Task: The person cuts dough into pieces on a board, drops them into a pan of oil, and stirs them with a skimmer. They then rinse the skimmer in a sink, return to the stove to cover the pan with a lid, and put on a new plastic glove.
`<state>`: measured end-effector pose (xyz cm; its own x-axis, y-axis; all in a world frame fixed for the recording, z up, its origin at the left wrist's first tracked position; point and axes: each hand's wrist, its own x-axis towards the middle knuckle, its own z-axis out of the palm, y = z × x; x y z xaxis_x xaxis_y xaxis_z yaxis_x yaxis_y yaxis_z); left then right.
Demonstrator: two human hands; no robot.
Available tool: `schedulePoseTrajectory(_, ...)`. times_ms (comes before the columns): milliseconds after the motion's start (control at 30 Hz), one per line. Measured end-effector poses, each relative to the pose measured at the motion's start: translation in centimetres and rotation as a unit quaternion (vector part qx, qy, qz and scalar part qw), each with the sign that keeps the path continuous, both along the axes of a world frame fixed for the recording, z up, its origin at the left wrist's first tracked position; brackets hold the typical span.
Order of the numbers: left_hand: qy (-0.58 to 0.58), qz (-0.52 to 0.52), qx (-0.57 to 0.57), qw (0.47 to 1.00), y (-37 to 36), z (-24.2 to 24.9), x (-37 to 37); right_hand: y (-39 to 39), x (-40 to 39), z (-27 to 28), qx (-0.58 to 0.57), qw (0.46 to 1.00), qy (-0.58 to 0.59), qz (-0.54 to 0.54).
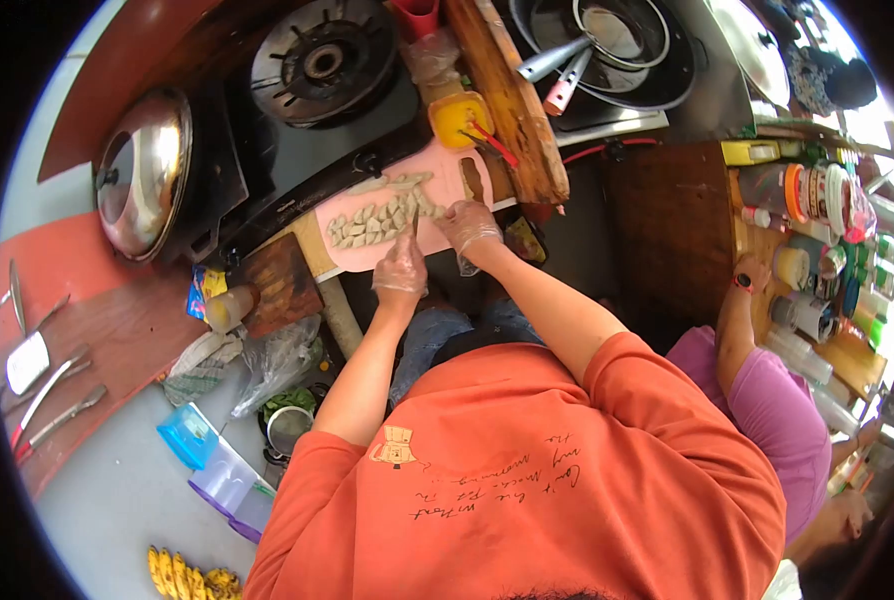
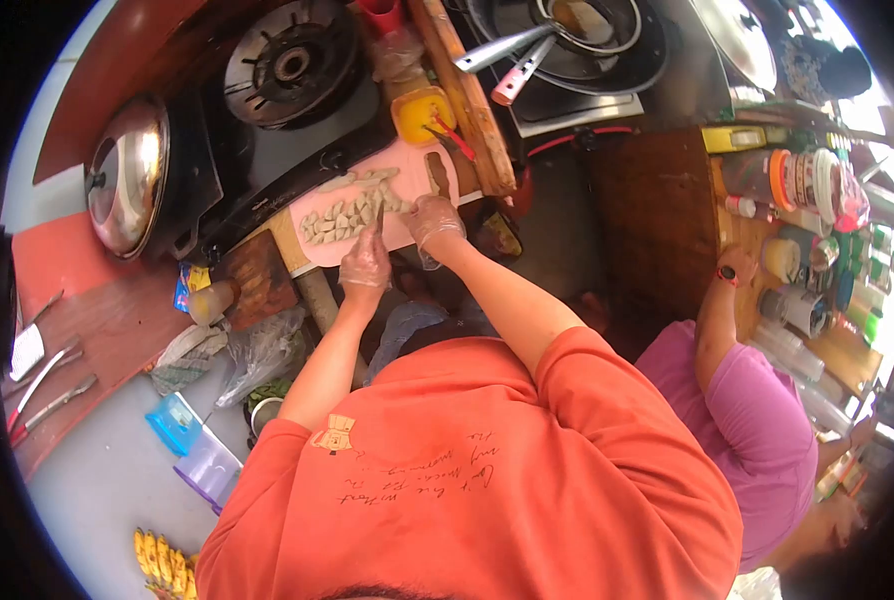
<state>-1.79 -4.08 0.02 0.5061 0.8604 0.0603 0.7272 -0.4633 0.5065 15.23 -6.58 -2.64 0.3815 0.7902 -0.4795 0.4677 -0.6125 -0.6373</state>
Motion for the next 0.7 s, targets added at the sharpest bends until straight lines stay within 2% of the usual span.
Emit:
schedulePoseTrajectory(33, -0.025, 0.017, 0.007, 1.000, 0.2, -0.3, -1.3, 0.7, 0.0, 0.9, 0.004, 1.000, 0.000, 0.011)
schedulePoseTrajectory(100, -0.041, 0.030, 0.035, 0.998, 0.6, -0.4, -3.6, 2.2, 0.4, 3.1, -0.122, 0.988, -0.033, 0.088)
schedulePoseTrajectory(133, -0.048, 0.035, 0.041, 0.997, 0.7, -0.3, -4.5, 2.8, 0.7, 4.1, -0.136, 0.985, -0.042, 0.101)
schedulePoseTrajectory(167, -0.056, 0.041, 0.047, 0.997, 0.7, -0.2, -5.4, 3.6, 0.5, 5.1, -0.133, 0.984, -0.045, 0.112)
schedulePoseTrajectory(233, -0.042, 0.052, 0.035, 0.997, 0.3, -0.2, -7.0, 5.3, 0.1, 6.4, -0.099, 0.995, 0.015, 0.018)
schedulePoseTrajectory(267, -0.026, 0.052, 0.023, 0.998, 0.1, -0.2, -7.6, 6.4, -0.2, 3.5, -0.002, 0.999, -0.034, 0.033)
schedulePoseTrajectory(300, -0.029, 0.062, 0.025, 0.997, -0.1, -0.2, -7.9, 7.7, -0.7, 3.4, 0.000, 0.998, -0.038, 0.044)
schedulePoseTrajectory(367, -0.031, 0.052, 0.011, 0.998, -0.7, -0.2, -8.3, 10.4, -2.5, 3.2, -0.001, 1.000, -0.015, -0.013)
schedulePoseTrajectory(400, -0.047, 0.047, 0.016, 0.998, -0.9, -0.2, -8.4, 11.8, -3.6, 1.4, 0.035, 0.998, -0.043, -0.029)
schedulePoseTrajectory(500, -0.052, 0.040, -0.014, 0.998, -1.7, -0.5, -8.6, 13.3, -5.2, 0.4, -0.003, 0.998, -0.009, -0.061)
schedulePoseTrajectory(600, -0.036, 0.030, -0.019, 0.999, -2.1, -1.0, -8.7, 13.8, -5.8, 0.2, -0.029, 0.997, -0.043, -0.050)
schedulePoseTrajectory(700, -0.046, 0.018, -0.024, 0.998, -2.1, -1.4, -8.2, 13.9, -5.7, 0.4, -0.008, 0.998, -0.050, -0.027)
